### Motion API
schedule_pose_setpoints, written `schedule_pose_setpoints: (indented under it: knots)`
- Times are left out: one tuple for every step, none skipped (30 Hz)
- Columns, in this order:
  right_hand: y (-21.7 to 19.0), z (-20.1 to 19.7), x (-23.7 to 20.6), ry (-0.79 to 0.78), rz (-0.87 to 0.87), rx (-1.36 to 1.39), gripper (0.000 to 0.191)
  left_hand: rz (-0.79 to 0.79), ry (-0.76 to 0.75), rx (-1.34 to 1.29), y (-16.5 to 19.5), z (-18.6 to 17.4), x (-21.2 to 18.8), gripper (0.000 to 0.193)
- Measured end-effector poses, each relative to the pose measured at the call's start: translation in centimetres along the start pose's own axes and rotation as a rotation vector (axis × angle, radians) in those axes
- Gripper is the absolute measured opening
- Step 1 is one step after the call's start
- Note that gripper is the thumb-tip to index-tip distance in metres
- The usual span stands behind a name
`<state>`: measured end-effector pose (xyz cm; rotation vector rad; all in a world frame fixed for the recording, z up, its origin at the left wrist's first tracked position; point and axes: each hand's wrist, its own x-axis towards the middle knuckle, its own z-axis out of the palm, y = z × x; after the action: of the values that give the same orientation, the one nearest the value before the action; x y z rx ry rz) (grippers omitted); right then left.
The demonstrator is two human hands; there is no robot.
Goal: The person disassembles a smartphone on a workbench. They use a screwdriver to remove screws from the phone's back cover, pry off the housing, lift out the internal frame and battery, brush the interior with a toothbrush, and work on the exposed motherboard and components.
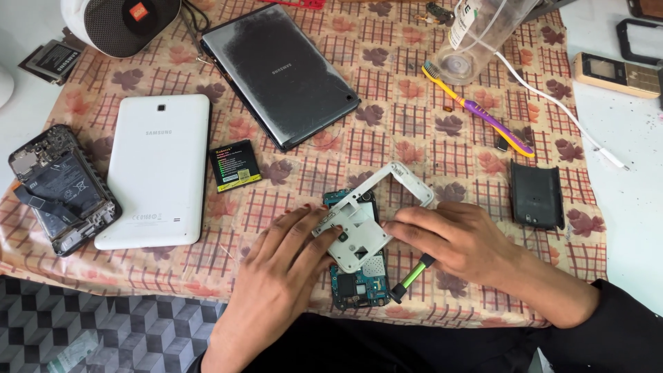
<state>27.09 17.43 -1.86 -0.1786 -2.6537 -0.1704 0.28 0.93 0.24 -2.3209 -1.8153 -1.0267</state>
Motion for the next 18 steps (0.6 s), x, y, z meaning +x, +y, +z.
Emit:
schedule_pose_setpoints:
  knots:
    - [-0.1,-0.1,0.1,0.026,-0.007,0.001,0.036,0.024,-0.001,-0.022,0.2,-0.1,0.0,0.047]
    - [-0.2,-0.4,0.1,0.052,-0.012,0.001,0.032,0.048,-0.003,-0.045,0.5,-0.2,0.0,0.049]
    - [-0.4,-0.8,0.2,0.078,-0.019,0.002,0.029,0.072,-0.004,-0.068,0.8,-0.3,0.0,0.052]
    - [-0.6,-1.1,0.4,0.101,-0.032,0.007,0.028,0.086,-0.011,-0.082,1.1,-0.4,0.0,0.054]
    - [-0.9,-1.4,0.7,0.125,-0.046,0.013,0.027,0.098,-0.019,-0.096,1.6,-0.5,-0.2,0.056]
    - [-1.2,-1.7,1.0,0.149,-0.061,0.019,0.026,0.110,-0.026,-0.109,1.9,-0.5,-0.2,0.058]
    - [-1.5,-2.1,1.2,0.119,-0.066,0.006,0.027,0.114,-0.015,-0.106,2.1,-0.5,-0.2,0.056]
    - [-1.8,-2.5,1.3,0.088,-0.071,-0.008,0.027,0.117,-0.005,-0.104,2.2,-0.6,-0.2,0.055]
    - [-2.0,-2.8,1.5,0.057,-0.074,-0.022,0.028,0.122,0.005,-0.103,2.3,-0.6,-0.2,0.054]
    - [-2.2,-3.0,1.8,0.065,-0.073,-0.019,0.027,0.105,0.005,-0.111,2.3,-0.5,-0.1,0.052]
    - [-2.3,-3.1,2.0,0.073,-0.071,-0.017,0.026,0.089,0.005,-0.119,2.2,-0.5,-0.1,0.051]
    - [-2.4,-3.1,2.1,0.081,-0.070,-0.014,0.026,0.072,0.005,-0.128,2.2,-0.4,-0.1,0.050]
    - [-2.4,-3.2,2.1,0.079,-0.063,-0.013,0.026,0.071,-0.003,-0.129,2.1,-0.4,-0.1,0.053]
    - [-2.4,-3.2,2.2,0.077,-0.056,-0.010,0.026,0.069,-0.011,-0.130,2.0,-0.5,-0.2,0.056]
    - [-2.4,-3.2,2.1,0.076,-0.050,-0.008,0.026,0.068,-0.019,-0.130,1.9,-0.5,-0.3,0.060]
    - [-2.4,-3.1,2.1,0.074,-0.048,-0.012,0.025,0.073,-0.010,-0.125,1.7,-0.4,-0.4,0.061]
    - [-2.3,-3.0,1.9,0.072,-0.045,-0.015,0.025,0.079,-0.001,-0.121,1.6,-0.3,-0.4,0.062]
    - [-2.3,-3.0,1.8,0.069,-0.042,-0.019,0.025,0.085,0.008,-0.117,1.5,-0.2,-0.5,0.064]
